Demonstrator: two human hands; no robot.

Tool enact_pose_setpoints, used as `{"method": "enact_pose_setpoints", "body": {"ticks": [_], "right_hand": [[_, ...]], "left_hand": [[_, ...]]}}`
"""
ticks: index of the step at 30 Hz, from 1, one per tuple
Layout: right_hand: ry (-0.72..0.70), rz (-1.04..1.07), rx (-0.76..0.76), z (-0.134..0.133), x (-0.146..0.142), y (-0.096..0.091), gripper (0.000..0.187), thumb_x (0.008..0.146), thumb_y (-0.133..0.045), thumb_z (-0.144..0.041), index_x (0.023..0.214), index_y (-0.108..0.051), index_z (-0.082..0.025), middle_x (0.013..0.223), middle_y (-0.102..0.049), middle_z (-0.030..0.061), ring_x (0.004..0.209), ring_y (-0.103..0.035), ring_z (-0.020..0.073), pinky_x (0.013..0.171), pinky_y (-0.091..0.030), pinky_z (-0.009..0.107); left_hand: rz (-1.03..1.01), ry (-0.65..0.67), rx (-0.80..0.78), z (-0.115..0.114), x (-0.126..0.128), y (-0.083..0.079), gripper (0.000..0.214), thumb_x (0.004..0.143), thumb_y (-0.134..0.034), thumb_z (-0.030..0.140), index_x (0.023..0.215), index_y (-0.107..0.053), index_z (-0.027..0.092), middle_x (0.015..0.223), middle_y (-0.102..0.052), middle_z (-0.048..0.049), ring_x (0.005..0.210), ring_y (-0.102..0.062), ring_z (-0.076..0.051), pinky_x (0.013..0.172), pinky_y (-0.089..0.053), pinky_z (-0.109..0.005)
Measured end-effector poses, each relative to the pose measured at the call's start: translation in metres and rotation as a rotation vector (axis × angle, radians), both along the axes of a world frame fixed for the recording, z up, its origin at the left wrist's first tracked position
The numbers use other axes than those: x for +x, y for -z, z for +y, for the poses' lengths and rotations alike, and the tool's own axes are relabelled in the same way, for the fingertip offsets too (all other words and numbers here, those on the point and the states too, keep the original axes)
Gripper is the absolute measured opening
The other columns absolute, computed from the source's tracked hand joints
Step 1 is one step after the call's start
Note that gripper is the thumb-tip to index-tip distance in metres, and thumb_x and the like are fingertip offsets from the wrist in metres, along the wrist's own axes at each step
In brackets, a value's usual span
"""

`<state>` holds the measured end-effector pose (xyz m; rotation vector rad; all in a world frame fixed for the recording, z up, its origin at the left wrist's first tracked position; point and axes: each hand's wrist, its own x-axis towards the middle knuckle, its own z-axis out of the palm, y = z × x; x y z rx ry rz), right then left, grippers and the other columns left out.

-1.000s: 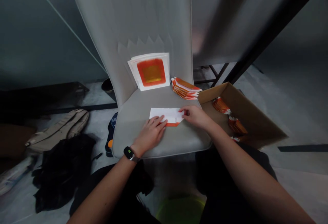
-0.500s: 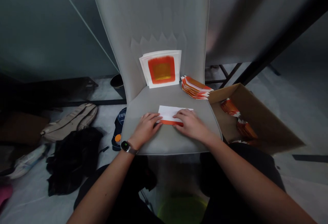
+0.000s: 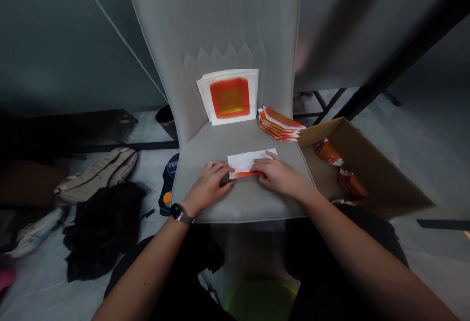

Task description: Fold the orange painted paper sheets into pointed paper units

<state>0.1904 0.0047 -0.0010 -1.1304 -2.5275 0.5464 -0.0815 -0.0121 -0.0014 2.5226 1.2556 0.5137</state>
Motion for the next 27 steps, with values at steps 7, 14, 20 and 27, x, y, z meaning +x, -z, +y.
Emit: {"method": "enact_pose_setpoints", "body": {"ticks": [7, 14, 20, 27], "right_hand": [[0.089, -0.036, 0.118, -0.018, -0.005, -0.001, 0.024, 0.086, -0.061, -0.011, 0.104, -0.075, -0.021, 0.120, -0.069, 0.0121, 0.121, -0.057, 0.0319, 0.113, -0.031, 0.057], [0.060, -0.007, 0.051, -0.041, -0.017, 0.012, 0.023, 0.099, -0.056, -0.021, 0.102, -0.079, -0.020, 0.092, -0.070, 0.0093, 0.090, -0.062, 0.0233, 0.081, -0.046, 0.035], [0.052, 0.192, -0.076, -0.044, -0.001, 0.013, 0.019, 0.095, -0.060, -0.017, 0.105, -0.076, -0.020, 0.102, -0.073, 0.0077, 0.099, -0.066, 0.0215, 0.091, -0.049, 0.034], [0.263, 0.302, -0.135, -0.039, -0.018, 0.022, 0.016, 0.097, -0.062, -0.026, 0.093, -0.076, -0.019, 0.089, -0.071, 0.0071, 0.082, -0.063, 0.0189, 0.078, -0.048, 0.030]], "left_hand": [[0.012, 0.059, 0.101, -0.005, 0.016, 0.003, 0.019, 0.103, -0.055, 0.028, 0.112, -0.071, 0.022, 0.112, -0.073, -0.0061, 0.111, -0.059, -0.024, 0.097, -0.046, -0.044], [0.012, 0.098, 0.090, -0.026, 0.034, 0.005, 0.020, 0.103, -0.056, 0.034, 0.108, -0.071, 0.022, 0.107, -0.072, -0.0058, 0.103, -0.060, -0.024, 0.088, -0.047, -0.042], [-0.110, 0.092, 0.002, -0.025, 0.032, 0.011, 0.016, 0.102, -0.059, 0.030, 0.107, -0.072, 0.023, 0.111, -0.071, -0.0048, 0.106, -0.059, -0.022, 0.092, -0.047, -0.041], [-0.160, -0.008, -0.038, -0.013, 0.040, 0.015, 0.011, 0.101, -0.061, 0.028, 0.105, -0.070, 0.022, 0.102, -0.072, -0.0038, 0.098, -0.061, -0.022, 0.090, -0.048, -0.040]]}}
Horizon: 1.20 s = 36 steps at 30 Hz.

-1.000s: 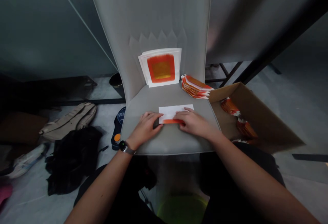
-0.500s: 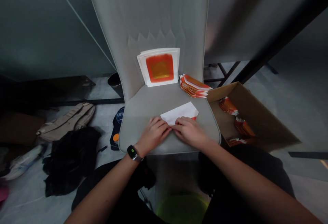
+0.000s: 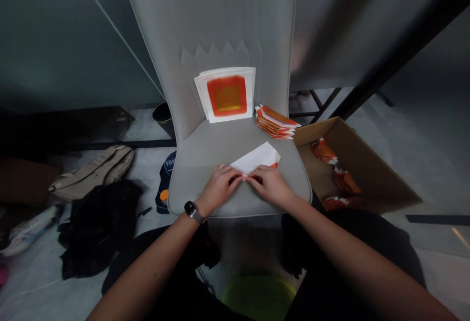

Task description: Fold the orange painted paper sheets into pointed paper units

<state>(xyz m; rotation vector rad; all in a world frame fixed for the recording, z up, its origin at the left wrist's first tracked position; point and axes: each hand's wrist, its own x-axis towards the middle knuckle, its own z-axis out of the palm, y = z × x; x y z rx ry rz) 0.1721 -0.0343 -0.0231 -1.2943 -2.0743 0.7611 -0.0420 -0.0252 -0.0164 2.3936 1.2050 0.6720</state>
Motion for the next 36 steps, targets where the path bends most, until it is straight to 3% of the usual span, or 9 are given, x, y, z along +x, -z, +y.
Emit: {"method": "enact_pose_setpoints", "body": {"ticks": [5, 9, 18, 22, 26, 36], "right_hand": [[0.066, 0.067, -0.149, 0.008, -0.004, -0.001, 0.007, 0.088, -0.069, -0.019, 0.082, -0.073, -0.017, 0.079, -0.069, 0.0039, 0.069, -0.058, 0.0150, 0.066, -0.042, 0.027], [0.083, 0.114, -0.219, 0.010, -0.006, -0.004, 0.015, 0.089, -0.070, -0.027, 0.078, -0.069, -0.016, 0.072, -0.066, 0.0026, 0.064, -0.054, 0.0141, 0.061, -0.038, 0.026], [-0.034, 0.068, -0.282, 0.011, -0.001, -0.012, 0.010, 0.080, -0.068, -0.011, 0.072, -0.066, -0.017, 0.074, -0.067, 0.0018, 0.067, -0.057, 0.0140, 0.063, -0.039, 0.025], [-0.075, 0.024, -0.200, 0.010, 0.000, -0.014, 0.008, 0.080, -0.072, -0.015, 0.074, -0.068, -0.017, 0.077, -0.067, 0.0026, 0.074, -0.059, 0.0153, 0.068, -0.040, 0.026], [-0.010, 0.004, -0.197, 0.009, -0.004, -0.014, 0.018, 0.090, -0.066, -0.022, 0.072, -0.066, -0.018, 0.073, -0.066, 0.0024, 0.069, -0.056, 0.0145, 0.065, -0.038, 0.026], [0.135, 0.028, -0.329, 0.014, -0.011, -0.011, 0.014, 0.083, -0.072, -0.019, 0.073, -0.063, -0.018, 0.067, -0.066, 0.0007, 0.059, -0.055, 0.0130, 0.059, -0.037, 0.026]], "left_hand": [[-0.034, -0.049, -0.004, 0.005, 0.004, 0.001, 0.010, 0.098, -0.066, 0.026, 0.106, -0.068, 0.020, 0.096, -0.071, -0.0033, 0.092, -0.061, -0.022, 0.086, -0.049, -0.037], [-0.024, -0.027, 0.016, 0.004, 0.004, 0.003, 0.009, 0.099, -0.064, 0.028, 0.098, -0.068, 0.020, 0.096, -0.071, -0.0033, 0.092, -0.061, -0.022, 0.086, -0.048, -0.038], [-0.067, 0.061, -0.020, 0.002, -0.006, 0.000, 0.011, 0.098, -0.066, 0.030, 0.104, -0.070, 0.022, 0.102, -0.070, -0.0038, 0.099, -0.062, -0.021, 0.092, -0.049, -0.039], [-0.072, 0.086, -0.028, 0.000, -0.013, 0.000, 0.009, 0.097, -0.067, 0.027, 0.103, -0.072, 0.022, 0.106, -0.068, -0.0038, 0.102, -0.062, -0.020, 0.094, -0.050, -0.039], [-0.038, 0.016, 0.005, 0.000, -0.015, 0.004, 0.011, 0.097, -0.066, 0.029, 0.102, -0.073, 0.022, 0.105, -0.068, -0.0044, 0.103, -0.060, -0.022, 0.093, -0.050, -0.042], [0.133, 0.003, 0.183, -0.011, -0.009, 0.003, 0.019, 0.102, -0.059, 0.027, 0.112, -0.073, 0.020, 0.106, -0.069, -0.0070, 0.100, -0.058, -0.024, 0.088, -0.050, -0.041]]}}
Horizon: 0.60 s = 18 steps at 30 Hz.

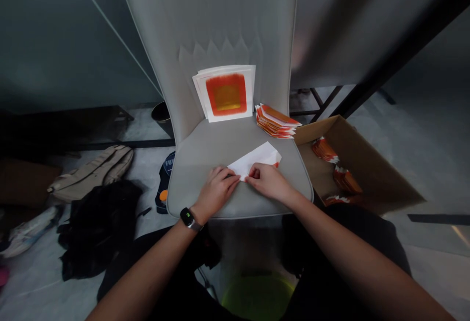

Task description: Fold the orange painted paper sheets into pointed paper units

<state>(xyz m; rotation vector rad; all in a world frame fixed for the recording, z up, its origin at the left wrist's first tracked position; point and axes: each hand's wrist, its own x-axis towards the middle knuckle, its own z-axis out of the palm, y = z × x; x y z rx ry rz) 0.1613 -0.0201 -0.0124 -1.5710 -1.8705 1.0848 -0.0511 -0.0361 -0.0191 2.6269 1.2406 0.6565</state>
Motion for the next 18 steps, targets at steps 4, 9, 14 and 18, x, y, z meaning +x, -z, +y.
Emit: {"method": "enact_pose_setpoints", "body": {"ticks": [4, 9, 14, 18], "right_hand": [[0.000, 0.002, 0.008, 0.003, 0.000, 0.005, 0.012, 0.085, -0.067, -0.015, 0.074, -0.064, -0.018, 0.069, -0.068, 0.0022, 0.063, -0.058, 0.0141, 0.061, -0.037, 0.026], [0.003, -0.016, 0.032, 0.003, -0.001, 0.005, 0.013, 0.085, -0.065, -0.012, 0.073, -0.062, -0.018, 0.071, -0.069, 0.0033, 0.064, -0.058, 0.0146, 0.062, -0.037, 0.026], [0.011, -0.019, 0.016, 0.003, -0.003, 0.003, 0.014, 0.084, -0.064, -0.011, 0.072, -0.062, -0.018, 0.068, -0.068, 0.0033, 0.062, -0.056, 0.0144, 0.061, -0.036, 0.027], [0.013, -0.025, 0.027, 0.003, -0.003, 0.004, 0.015, 0.084, -0.063, -0.010, 0.071, -0.061, -0.018, 0.067, -0.066, 0.0026, 0.060, -0.055, 0.0140, 0.060, -0.036, 0.027]], "left_hand": [[0.078, -0.027, 0.046, -0.006, 0.005, -0.004, 0.018, 0.101, -0.060, 0.025, 0.109, -0.074, 0.018, 0.106, -0.070, -0.0083, 0.098, -0.059, -0.025, 0.084, -0.050, -0.042], [0.168, -0.069, 0.031, -0.016, 0.011, -0.009, 0.022, 0.100, -0.058, 0.024, 0.116, -0.072, 0.016, 0.110, -0.069, -0.0102, 0.101, -0.060, -0.027, 0.085, -0.052, -0.045], [0.223, -0.056, 0.014, -0.028, 0.016, -0.012, 0.037, 0.103, -0.052, 0.026, 0.137, -0.060, 0.013, 0.137, -0.063, -0.0123, 0.124, -0.056, -0.031, 0.100, -0.049, -0.050], [0.283, -0.031, -0.029, -0.037, 0.018, -0.012, 0.044, 0.106, -0.045, 0.031, 0.147, -0.051, 0.015, 0.153, -0.053, -0.0110, 0.147, -0.039, -0.034, 0.117, -0.035, -0.059]]}}
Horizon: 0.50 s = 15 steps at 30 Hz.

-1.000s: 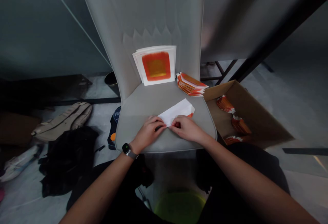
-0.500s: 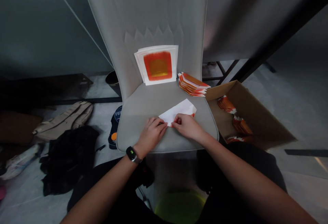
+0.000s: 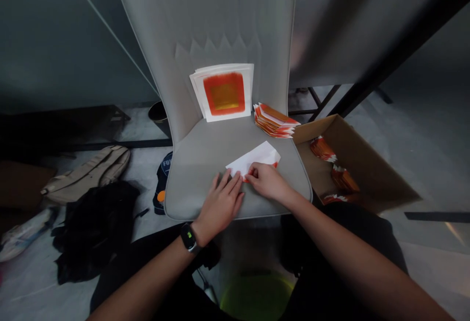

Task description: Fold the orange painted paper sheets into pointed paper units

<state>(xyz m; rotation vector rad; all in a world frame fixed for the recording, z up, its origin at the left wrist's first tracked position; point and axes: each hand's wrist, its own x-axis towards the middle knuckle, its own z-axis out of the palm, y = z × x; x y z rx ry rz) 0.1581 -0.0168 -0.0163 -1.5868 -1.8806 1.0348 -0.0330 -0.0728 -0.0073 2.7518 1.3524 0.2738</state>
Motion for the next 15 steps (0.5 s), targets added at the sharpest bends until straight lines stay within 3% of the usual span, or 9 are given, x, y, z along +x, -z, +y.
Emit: {"method": "enact_pose_setpoints", "body": {"ticks": [6, 10, 15], "right_hand": [[-0.008, 0.009, -0.001, 0.0003, 0.0012, -0.0013, 0.016, 0.085, -0.064, -0.010, 0.071, -0.059, -0.019, 0.065, -0.065, 0.0016, 0.061, -0.055, 0.0141, 0.061, -0.036, 0.026], [-0.026, -0.006, -0.015, -0.0007, 0.0021, -0.0044, 0.016, 0.085, -0.064, -0.009, 0.073, -0.060, -0.018, 0.068, -0.066, 0.0021, 0.063, -0.055, 0.0142, 0.063, -0.036, 0.026], [-0.078, -0.069, 0.062, -0.0067, 0.0071, -0.0066, 0.003, 0.089, -0.066, -0.014, 0.088, -0.065, -0.017, 0.082, -0.070, 0.0041, 0.072, -0.059, 0.0155, 0.069, -0.039, 0.026]], "left_hand": [[-0.001, -0.013, -0.089, -0.0056, -0.0046, 0.0032, 0.062, 0.106, -0.042, 0.047, 0.160, -0.033, 0.019, 0.163, -0.039, -0.0109, 0.154, -0.027, -0.037, 0.122, -0.024, -0.066], [-0.001, -0.002, -0.109, -0.0028, -0.0066, 0.0033, 0.064, 0.105, -0.042, 0.050, 0.160, -0.032, 0.019, 0.163, -0.038, -0.0110, 0.154, -0.025, -0.038, 0.122, -0.022, -0.069], [-0.009, -0.017, -0.123, -0.0013, -0.0076, 0.0046, 0.062, 0.105, -0.043, 0.051, 0.159, -0.036, 0.021, 0.164, -0.038, -0.0104, 0.155, -0.022, -0.040, 0.120, -0.022, -0.071]]}}
